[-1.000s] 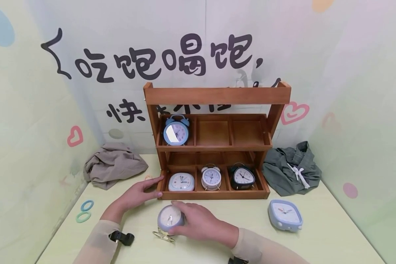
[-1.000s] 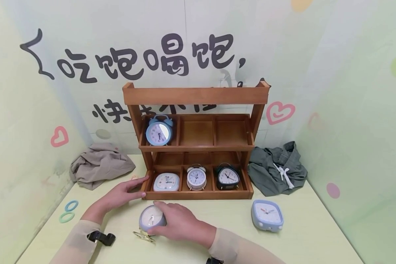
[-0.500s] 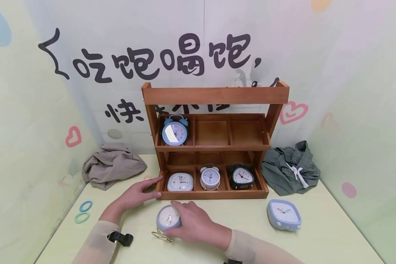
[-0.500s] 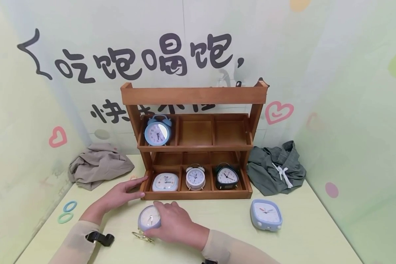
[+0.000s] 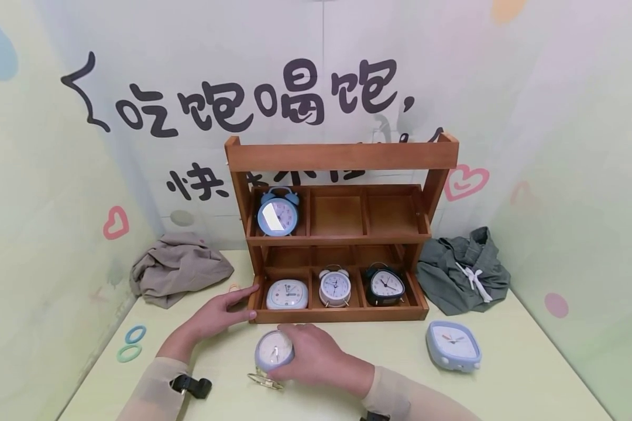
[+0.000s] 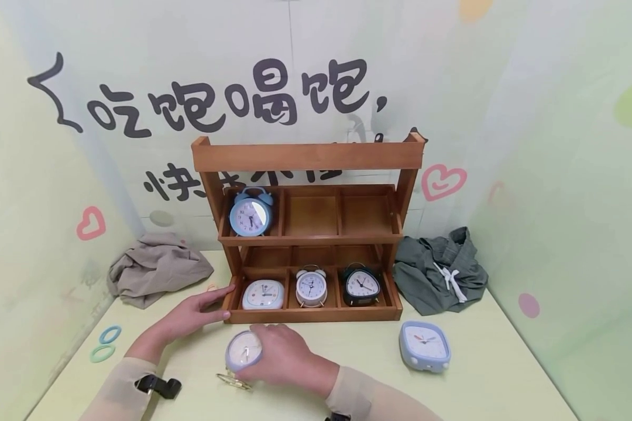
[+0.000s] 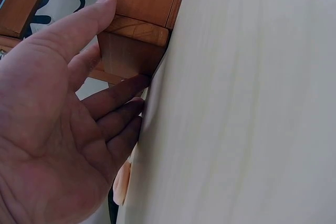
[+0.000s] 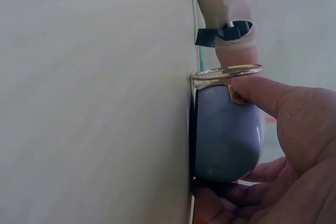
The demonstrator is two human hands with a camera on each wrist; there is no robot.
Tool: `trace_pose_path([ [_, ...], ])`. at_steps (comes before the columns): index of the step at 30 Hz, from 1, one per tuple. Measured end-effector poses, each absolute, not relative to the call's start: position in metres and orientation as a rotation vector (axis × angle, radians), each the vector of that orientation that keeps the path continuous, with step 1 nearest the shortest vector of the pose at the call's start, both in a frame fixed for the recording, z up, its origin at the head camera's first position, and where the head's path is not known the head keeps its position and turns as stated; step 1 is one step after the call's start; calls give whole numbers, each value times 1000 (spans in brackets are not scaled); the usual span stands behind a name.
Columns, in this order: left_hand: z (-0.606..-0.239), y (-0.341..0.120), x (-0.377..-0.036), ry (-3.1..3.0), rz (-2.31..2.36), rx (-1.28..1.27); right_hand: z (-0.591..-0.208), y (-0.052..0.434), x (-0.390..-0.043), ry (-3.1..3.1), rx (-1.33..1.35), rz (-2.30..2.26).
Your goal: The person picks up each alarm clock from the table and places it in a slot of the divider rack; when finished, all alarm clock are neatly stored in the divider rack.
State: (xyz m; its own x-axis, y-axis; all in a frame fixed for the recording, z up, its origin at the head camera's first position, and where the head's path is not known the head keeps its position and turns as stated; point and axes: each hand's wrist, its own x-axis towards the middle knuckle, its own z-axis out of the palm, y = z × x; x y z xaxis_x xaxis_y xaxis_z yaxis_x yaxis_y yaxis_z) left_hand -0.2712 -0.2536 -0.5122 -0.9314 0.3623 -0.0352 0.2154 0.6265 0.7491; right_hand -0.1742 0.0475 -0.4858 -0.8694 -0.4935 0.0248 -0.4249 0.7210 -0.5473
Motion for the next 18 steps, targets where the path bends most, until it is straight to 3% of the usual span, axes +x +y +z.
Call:
trace_pose_path([
  [18, -516, -254, -272, 2682, 1194, 502, -479, 72, -184, 2962, -966, -698],
])
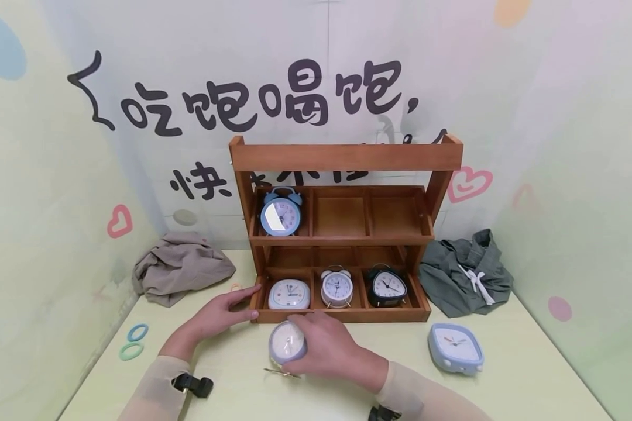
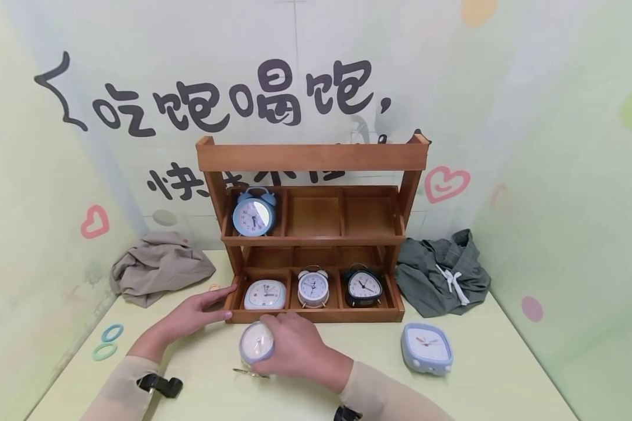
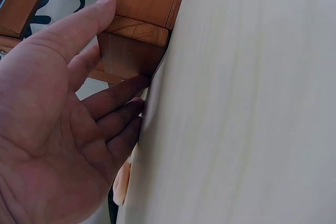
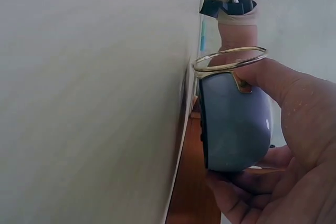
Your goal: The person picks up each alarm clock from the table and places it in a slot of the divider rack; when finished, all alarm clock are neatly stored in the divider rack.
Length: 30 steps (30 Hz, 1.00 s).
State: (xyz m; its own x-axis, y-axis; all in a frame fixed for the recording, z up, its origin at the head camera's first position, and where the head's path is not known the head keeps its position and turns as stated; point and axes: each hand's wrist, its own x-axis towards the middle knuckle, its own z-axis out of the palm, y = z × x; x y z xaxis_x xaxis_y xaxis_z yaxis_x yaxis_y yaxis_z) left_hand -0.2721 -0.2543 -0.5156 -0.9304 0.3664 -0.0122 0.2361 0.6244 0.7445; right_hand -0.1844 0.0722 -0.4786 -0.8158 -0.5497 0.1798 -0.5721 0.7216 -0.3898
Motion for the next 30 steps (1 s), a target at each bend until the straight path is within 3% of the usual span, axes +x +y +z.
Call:
trace_pose_path([
  [10, -513, -254, -272, 2674, 1186, 493, -442, 102, -193, -2750, 908, 575],
  [30, -511, -253, -271, 2657, 1194, 461, -325, 174, -256, -2450, 888, 468],
])
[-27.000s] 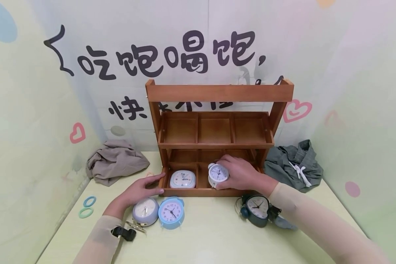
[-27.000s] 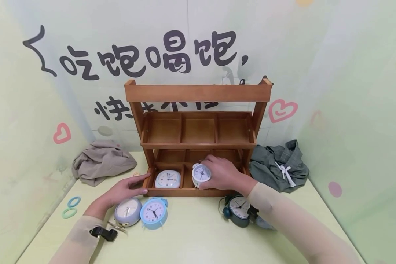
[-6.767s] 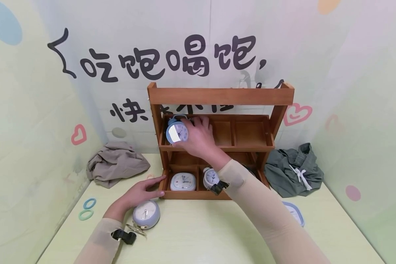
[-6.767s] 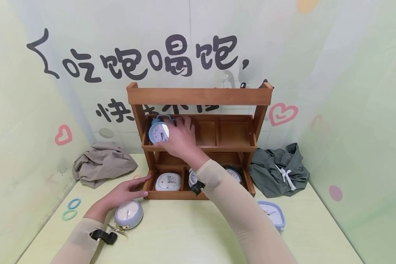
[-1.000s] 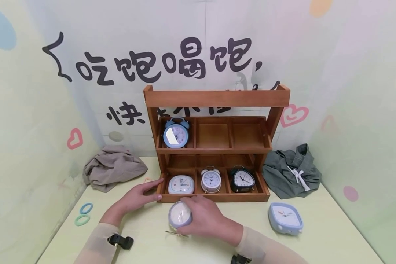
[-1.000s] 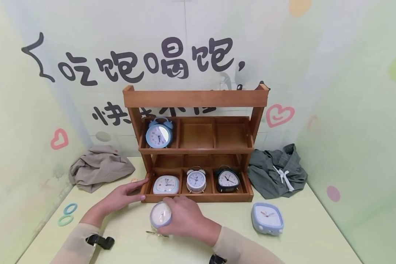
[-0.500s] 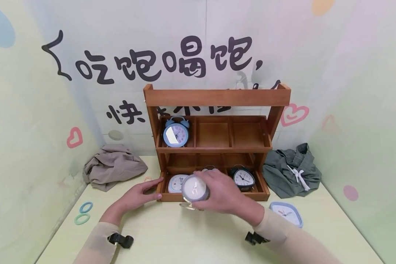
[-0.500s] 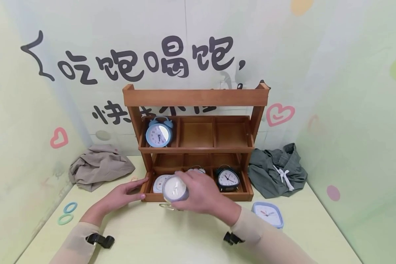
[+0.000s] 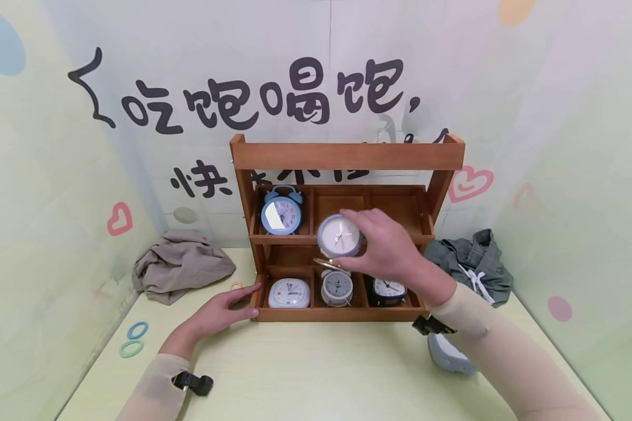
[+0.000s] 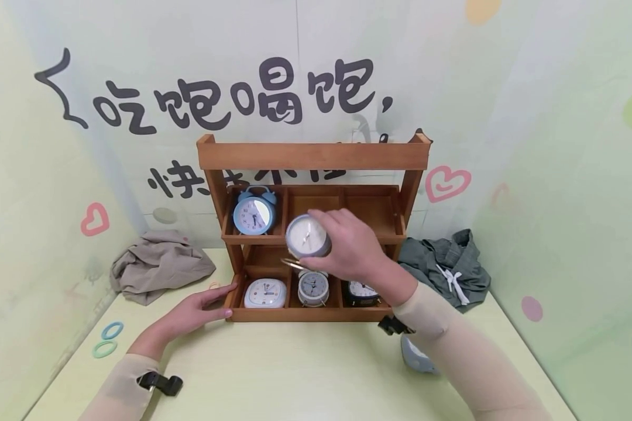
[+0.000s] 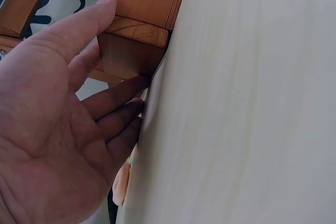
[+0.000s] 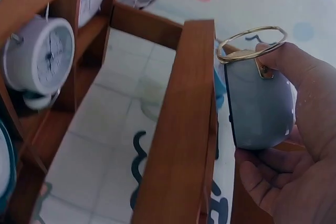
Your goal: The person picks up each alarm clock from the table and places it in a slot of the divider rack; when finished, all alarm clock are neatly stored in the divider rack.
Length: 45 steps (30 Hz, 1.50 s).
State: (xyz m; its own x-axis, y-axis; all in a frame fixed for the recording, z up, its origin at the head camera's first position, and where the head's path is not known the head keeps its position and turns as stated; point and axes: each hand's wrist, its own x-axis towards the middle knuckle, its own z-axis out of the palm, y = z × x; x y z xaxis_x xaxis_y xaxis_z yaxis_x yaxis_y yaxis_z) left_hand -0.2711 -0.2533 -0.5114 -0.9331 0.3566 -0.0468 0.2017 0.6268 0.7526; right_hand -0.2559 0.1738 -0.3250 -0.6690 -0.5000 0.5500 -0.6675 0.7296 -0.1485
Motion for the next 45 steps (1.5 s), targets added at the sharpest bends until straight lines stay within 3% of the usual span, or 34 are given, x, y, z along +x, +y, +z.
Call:
trace_pose_path([
  [15, -512, -252, -272, 2658, 1186, 472, -292, 188, -296, -2333, 888, 328],
  [45, -513, -252, -272, 2661, 1179, 449, -294, 184, -353, -2495, 1090, 327],
])
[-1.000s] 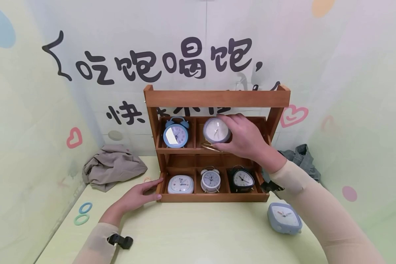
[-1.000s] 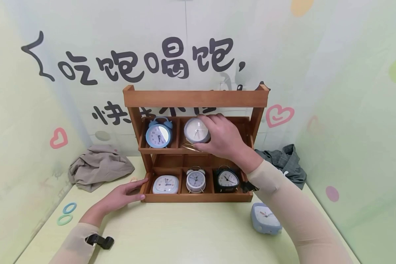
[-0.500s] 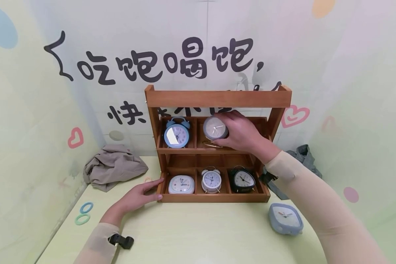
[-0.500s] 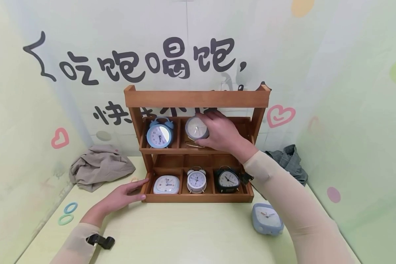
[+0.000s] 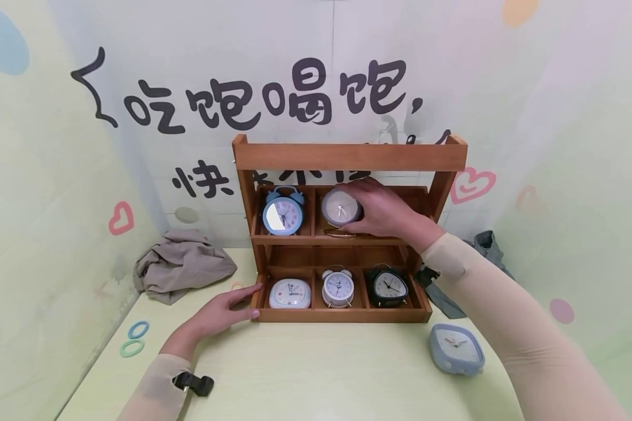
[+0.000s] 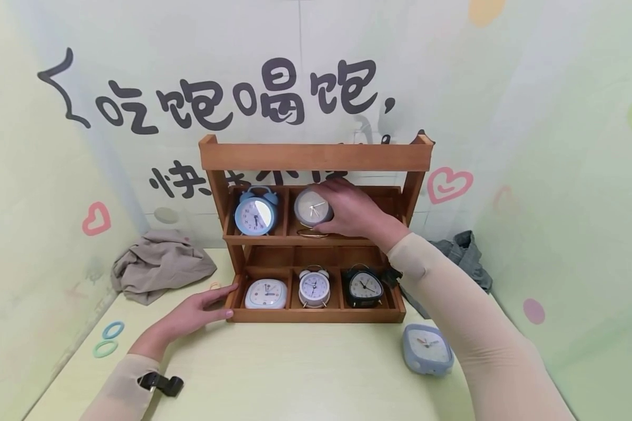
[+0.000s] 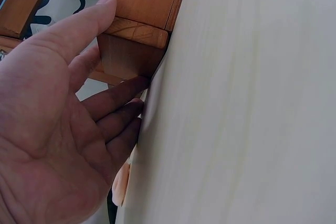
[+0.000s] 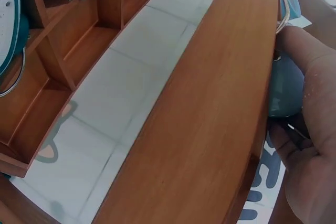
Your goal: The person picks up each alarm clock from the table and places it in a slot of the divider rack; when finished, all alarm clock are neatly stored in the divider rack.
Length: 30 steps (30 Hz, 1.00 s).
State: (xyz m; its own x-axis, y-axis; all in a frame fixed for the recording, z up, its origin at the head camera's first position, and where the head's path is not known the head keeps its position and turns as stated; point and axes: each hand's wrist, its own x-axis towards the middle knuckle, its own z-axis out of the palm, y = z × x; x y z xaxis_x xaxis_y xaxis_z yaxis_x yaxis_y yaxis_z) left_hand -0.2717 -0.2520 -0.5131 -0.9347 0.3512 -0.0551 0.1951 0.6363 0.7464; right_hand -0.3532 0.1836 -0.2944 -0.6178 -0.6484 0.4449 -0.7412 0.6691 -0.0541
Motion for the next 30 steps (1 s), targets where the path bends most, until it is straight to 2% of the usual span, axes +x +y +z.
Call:
trace_pose_path([
  [30, -514, -252, -272, 2672, 1169, 464, -289, 183, -353, -2724, 998, 288],
])
